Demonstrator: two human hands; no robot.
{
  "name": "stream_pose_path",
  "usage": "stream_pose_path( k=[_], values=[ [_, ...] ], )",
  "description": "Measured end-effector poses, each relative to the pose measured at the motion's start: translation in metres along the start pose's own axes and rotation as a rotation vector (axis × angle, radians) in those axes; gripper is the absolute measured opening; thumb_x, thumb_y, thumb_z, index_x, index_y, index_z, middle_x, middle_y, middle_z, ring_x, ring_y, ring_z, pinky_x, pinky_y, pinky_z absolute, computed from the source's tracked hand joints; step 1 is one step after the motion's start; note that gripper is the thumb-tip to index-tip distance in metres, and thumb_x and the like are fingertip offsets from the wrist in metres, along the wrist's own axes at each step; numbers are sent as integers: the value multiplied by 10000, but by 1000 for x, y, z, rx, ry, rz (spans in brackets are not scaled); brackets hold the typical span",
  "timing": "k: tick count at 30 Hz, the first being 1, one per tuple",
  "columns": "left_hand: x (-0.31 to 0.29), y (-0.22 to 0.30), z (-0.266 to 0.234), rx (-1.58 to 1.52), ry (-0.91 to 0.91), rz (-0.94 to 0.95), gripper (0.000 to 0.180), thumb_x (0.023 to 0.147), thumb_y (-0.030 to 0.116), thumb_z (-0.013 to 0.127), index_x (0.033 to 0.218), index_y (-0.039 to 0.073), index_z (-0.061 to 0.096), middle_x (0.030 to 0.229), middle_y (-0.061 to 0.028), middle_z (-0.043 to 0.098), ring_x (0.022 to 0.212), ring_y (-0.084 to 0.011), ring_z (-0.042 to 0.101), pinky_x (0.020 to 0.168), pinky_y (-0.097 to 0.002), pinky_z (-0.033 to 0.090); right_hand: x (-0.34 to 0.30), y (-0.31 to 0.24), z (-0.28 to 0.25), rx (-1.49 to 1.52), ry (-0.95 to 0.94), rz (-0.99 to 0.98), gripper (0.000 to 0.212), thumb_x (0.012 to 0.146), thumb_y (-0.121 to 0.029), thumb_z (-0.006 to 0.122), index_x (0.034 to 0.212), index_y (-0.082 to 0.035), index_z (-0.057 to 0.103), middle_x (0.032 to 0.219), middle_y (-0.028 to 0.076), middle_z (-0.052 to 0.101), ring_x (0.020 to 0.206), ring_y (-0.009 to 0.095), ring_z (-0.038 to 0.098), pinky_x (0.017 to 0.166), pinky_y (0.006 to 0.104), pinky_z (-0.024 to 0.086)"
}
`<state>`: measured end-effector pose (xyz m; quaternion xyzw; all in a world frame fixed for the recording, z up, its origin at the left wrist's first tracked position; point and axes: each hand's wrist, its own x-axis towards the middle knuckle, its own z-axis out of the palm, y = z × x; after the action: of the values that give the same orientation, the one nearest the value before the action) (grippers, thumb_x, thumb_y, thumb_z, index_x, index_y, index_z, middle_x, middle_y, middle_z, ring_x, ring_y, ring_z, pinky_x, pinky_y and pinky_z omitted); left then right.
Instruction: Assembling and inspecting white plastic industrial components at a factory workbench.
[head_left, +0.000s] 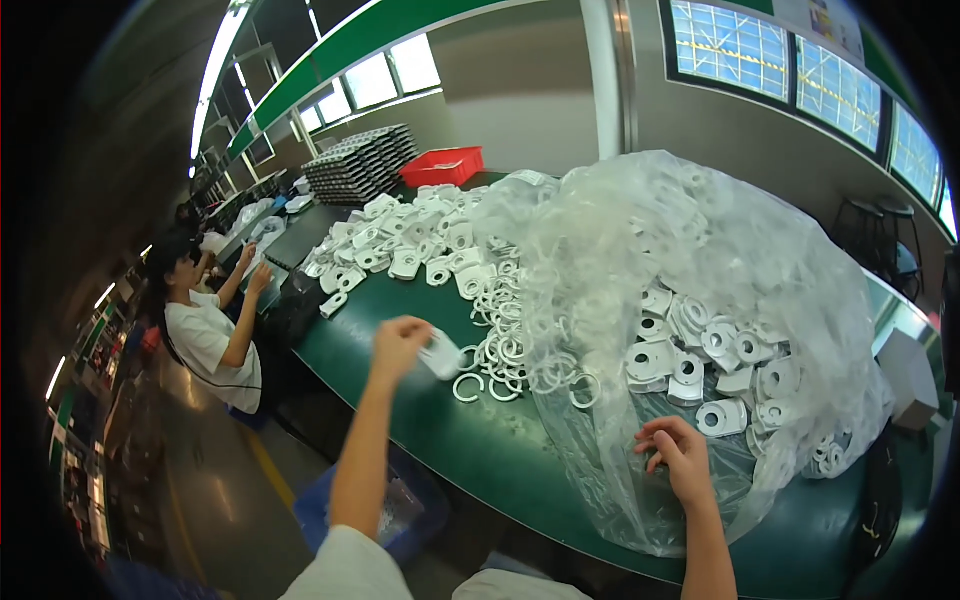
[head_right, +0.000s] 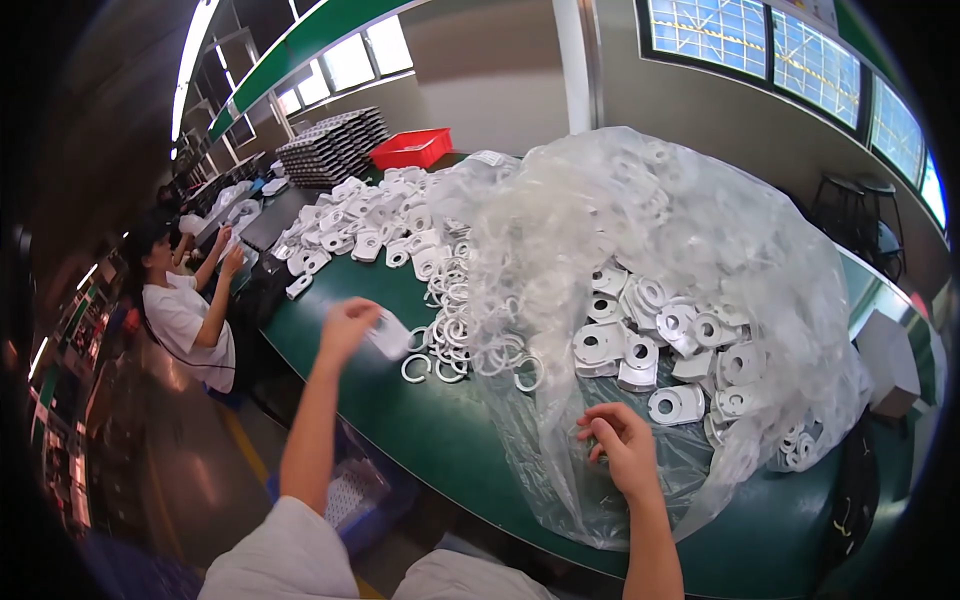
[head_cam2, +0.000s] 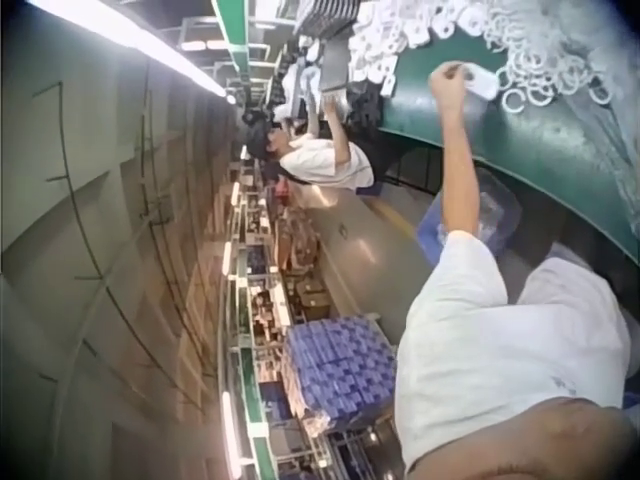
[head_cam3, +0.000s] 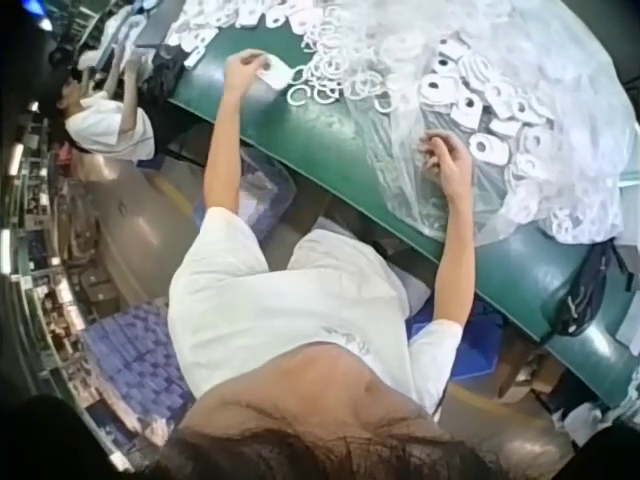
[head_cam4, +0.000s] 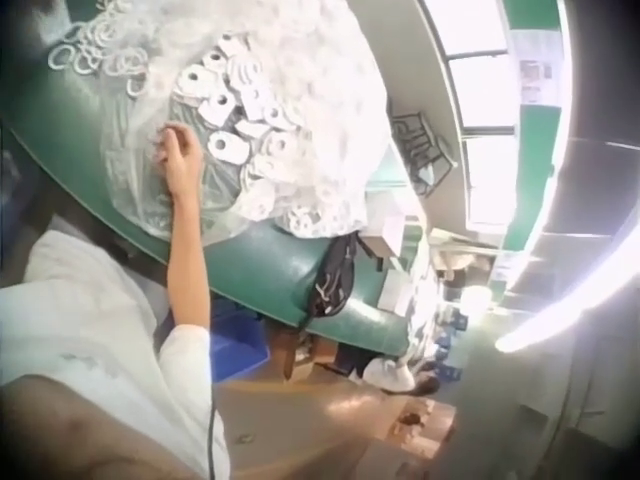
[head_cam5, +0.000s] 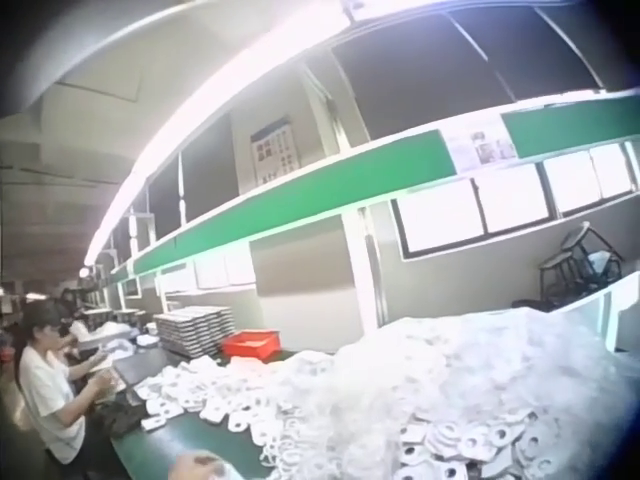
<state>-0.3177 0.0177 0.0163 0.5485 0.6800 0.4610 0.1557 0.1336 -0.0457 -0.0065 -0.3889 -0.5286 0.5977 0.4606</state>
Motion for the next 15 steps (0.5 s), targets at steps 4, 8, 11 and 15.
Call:
stream_pose_path(
  k=[4, 8, 11, 15],
  values=[
    [65, -6, -62, 126, 256, 50, 229, 784, 89, 668, 998, 9, 665, 836, -93, 686, 662, -134, 637, 493, -252, 467, 1, -3, 3, 10, -11, 35, 161, 895, -88, 544, 1005, 20, 588, 918, 121, 655, 787, 151, 630, 540, 233, 469],
    [76, 27, -34, 202, 312, 446, 314, 759, 47, 659, 1070, 16, 635, 889, -119, 671, 750, -188, 656, 581, -303, 503, 3, 1, 2, 23, -28, 31, 152, 909, -82, 524, 997, 23, 589, 908, 124, 652, 785, 167, 636, 545, 248, 495],
    [25, 81, 39, 177, -11, 551, 202, 760, 35, 669, 961, 6, 674, 848, -73, 683, 678, -121, 615, 581, -248, 477, 2, 2, 0, -3, -4, 33, 145, 904, -78, 532, 993, 19, 592, 912, 125, 652, 781, 166, 636, 547, 249, 497],
    [-44, 136, 141, 7, -371, 772, 181, 742, -2, 639, 913, 46, 671, 933, -78, 647, 853, -228, 613, 718, -322, 504, 0, 5, 1, -58, 80, -8, 132, 876, -40, 536, 975, 9, 608, 869, 88, 669, 748, 132, 637, 533, 222, 461]
  ],
)
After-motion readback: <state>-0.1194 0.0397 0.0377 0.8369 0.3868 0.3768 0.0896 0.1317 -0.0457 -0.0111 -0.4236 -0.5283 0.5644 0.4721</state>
